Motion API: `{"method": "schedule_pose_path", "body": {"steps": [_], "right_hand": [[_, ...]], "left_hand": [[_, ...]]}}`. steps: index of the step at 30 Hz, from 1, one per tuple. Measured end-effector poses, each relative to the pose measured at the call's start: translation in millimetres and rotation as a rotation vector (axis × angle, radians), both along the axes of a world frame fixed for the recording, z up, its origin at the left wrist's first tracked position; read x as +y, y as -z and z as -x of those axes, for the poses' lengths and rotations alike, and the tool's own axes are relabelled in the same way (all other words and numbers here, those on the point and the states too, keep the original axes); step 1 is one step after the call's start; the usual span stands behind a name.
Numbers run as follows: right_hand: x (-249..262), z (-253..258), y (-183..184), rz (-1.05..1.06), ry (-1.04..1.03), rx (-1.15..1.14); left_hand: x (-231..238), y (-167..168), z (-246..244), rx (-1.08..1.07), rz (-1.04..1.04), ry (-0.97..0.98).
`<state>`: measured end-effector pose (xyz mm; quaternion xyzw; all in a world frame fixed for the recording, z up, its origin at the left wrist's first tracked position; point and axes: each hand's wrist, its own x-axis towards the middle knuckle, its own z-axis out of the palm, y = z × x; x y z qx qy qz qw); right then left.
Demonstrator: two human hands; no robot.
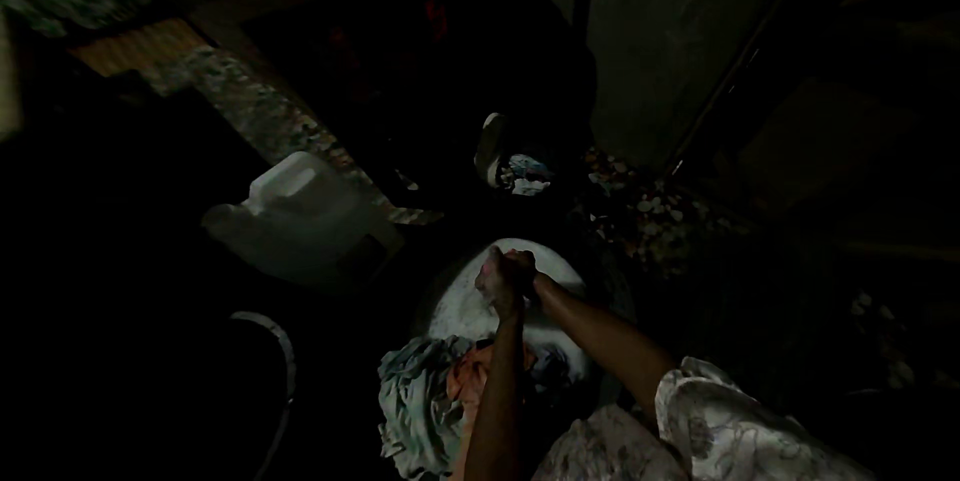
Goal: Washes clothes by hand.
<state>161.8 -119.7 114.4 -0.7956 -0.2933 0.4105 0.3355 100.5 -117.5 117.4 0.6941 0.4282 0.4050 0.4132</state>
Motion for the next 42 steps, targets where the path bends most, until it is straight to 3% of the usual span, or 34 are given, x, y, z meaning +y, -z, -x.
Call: {"method": "schedule_pose_path", "body": {"steps": [2,5,7,9,13,18,20,23,25,27,30,32,35,38,40,42], "right_hand": [[5,8,8,-0.096,0.149,0.061],[8,36,-3,-0.217,0.386,0.294],[12,42,-9,-0.193,0.470,0.388],[12,31,-10,-0.180,0.442,0.338],[2,9,-10,-0.238,0.337,0.187],[11,35,-3,-0.200,0.518,0.428],[10,34,2,-0.203,0.475,0.406],[0,21,2,-0.261,0.291,0.200],[0,12,-8,-0.268,0.302,0.293],[-1,4,-27,-0.271,0.331,0.390],[-9,-20,-36,-0.287,0.239,0.279],[-16,-39,-29,-0.113,0.022,0.067],[-20,-44,-2,0.062,-0.274,-0.197],[-16,-30,9,-0.212,-0.412,-0.196],[-11,-20,-9,-0.354,-0.377,-0.111],[-4,-13,-29,-0.372,-0.325,-0.023]], "left_hand": [[17,15,-3,-0.204,0.134,-0.091],[47,26,22,-0.037,0.233,-0.052],[51,42,22,-0.126,0.208,-0.150],[39,36,15,-0.221,0.197,-0.125],[13,15,3,-0.208,0.067,0.030],[45,29,17,0.046,0.012,-0.078],[36,23,18,-0.002,0.013,-0.047],[16,18,7,-0.307,0.026,0.042],[25,26,6,-0.417,0.069,0.060],[50,43,22,-0.244,0.186,0.001],[87,62,54,0.010,0.391,0.037],[93,55,64,0.055,0.406,0.143],[87,28,63,0.072,0.290,0.461],[84,21,50,-0.099,0.208,0.677],[94,31,51,-0.244,0.193,0.728],[100,35,61,-0.245,0.240,0.718]]}}
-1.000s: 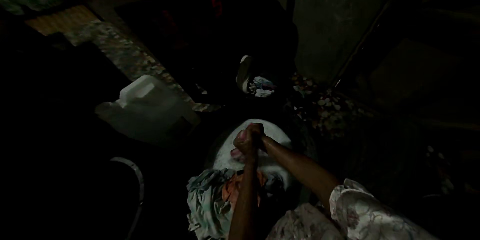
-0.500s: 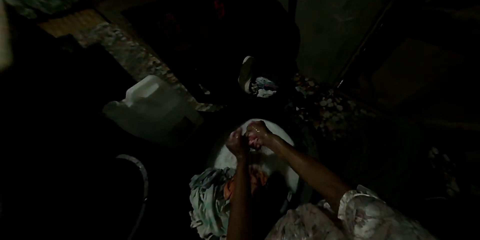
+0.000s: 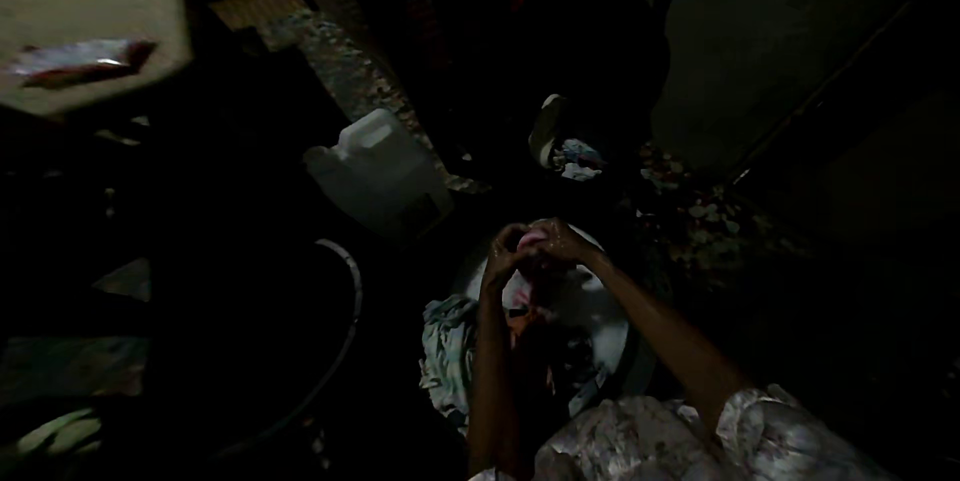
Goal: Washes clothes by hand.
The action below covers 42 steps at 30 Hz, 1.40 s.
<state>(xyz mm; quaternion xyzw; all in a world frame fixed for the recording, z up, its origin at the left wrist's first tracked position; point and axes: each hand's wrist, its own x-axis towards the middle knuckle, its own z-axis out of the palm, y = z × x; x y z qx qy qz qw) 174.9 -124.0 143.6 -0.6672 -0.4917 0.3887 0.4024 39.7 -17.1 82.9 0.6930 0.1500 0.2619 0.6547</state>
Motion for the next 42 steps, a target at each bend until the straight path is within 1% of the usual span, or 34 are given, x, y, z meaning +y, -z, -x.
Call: {"method": "schedule_pose_path", "body": {"steps": [2,4,6,8,10,11,12,13,14,15,16,17,18,19,20,21,22,23,24,25,26,27,29,30,32,34,35,36,37,38,39,40,41,42], "right_hand": [[5,6,-21,-0.034,0.033,0.059],[6,10,-39,-0.147,0.060,0.108],[5,8,-47,-0.305,0.091,0.248],[-1,-3,-43,-0.466,0.159,0.503],[-8,-18,-30,-0.579,0.288,0.743],[-11,-24,-18,-0.579,0.368,0.825],[-12,-28,-1,-0.531,0.407,0.865],[-12,-28,19,-0.458,0.389,0.898],[-10,-24,39,-0.368,0.371,0.957],[-7,-14,53,-0.259,0.390,1.001],[-2,-2,59,-0.130,0.445,1.002],[1,12,59,-0.008,0.525,0.971],[1,23,59,0.067,0.593,0.946],[-3,33,51,0.112,0.619,0.876],[-9,38,31,0.197,0.581,0.740],[-11,34,7,0.324,0.501,0.598],[-13,35,-11,0.384,0.463,0.511],[-15,38,-14,0.361,0.463,0.452],[-14,43,-1,0.257,0.505,0.427],[-8,48,22,0.125,0.562,0.443],[-1,53,31,0.085,0.626,0.521],[9,59,30,0.115,0.693,0.576],[18,65,21,0.222,0.709,0.548],[19,63,22,0.247,0.701,0.517],[19,52,29,0.187,0.683,0.501],[10,38,40,0.111,0.613,0.378],[5,35,41,0.101,0.561,0.287],[3,32,38,0.133,0.535,0.262],[5,28,38,0.184,0.540,0.335],[9,24,38,0.227,0.565,0.433],[11,19,40,0.253,0.551,0.489],[12,10,44,0.248,0.513,0.526],[12,-1,48,0.222,0.490,0.535],[12,-12,53,0.194,0.501,0.519]], "left_hand": [[-4,-4,9,0.149,0.065,-0.020],[-8,3,13,0.236,0.080,-0.044],[-3,21,16,0.221,0.074,-0.065],[2,35,21,0.155,0.110,-0.151],[4,41,26,-0.006,0.197,-0.321],[4,44,24,-0.101,0.271,-0.394],[3,42,18,-0.186,0.351,-0.440],[-1,40,9,-0.256,0.408,-0.452],[-6,36,-1,-0.301,0.422,-0.442],[-15,28,-13,-0.296,0.403,-0.450],[-28,18,-27,-0.250,0.369,-0.494],[-42,7,-37,-0.166,0.293,-0.547],[-57,-3,-44,-0.046,0.152,-0.599],[-71,-11,-48,0.119,-0.049,-0.626],[-81,-18,-50,0.259,-0.242,-0.620],[-87,-21,-52,0.321,-0.296,-0.590],[-92,-22,-55,0.288,-0.249,-0.632],[-90,-22,-59,0.215,-0.086,-0.679],[-84,-24,-57,0.172,0.039,-0.686],[-76,-23,-52,0.161,0.078,-0.692],[-65,-17,-46,0.184,0.041,-0.719],[-52,-10,-37,0.237,-0.006,-0.733],[-39,1,-30,0.276,0.069,-0.769],[-42,1,-31,0.269,0.100,-0.774],[-58,-10,-36,0.195,0.111,-0.731],[-78,-12,-48,0.081,-0.002,-0.676],[-84,-11,-54,0.047,-0.066,-0.669],[-85,-12,-56,0.058,-0.083,-0.676],[-79,-10,-55,0.144,-0.079,-0.690],[-66,-8,-48,0.302,-0.056,-0.674],[-46,-1,-37,0.474,-0.032,-0.630],[-24,11,-25,0.599,-0.006,-0.602],[-3,24,-13,0.675,0.035,-0.596],[15,36,-2,0.700,0.064,-0.607]]}}
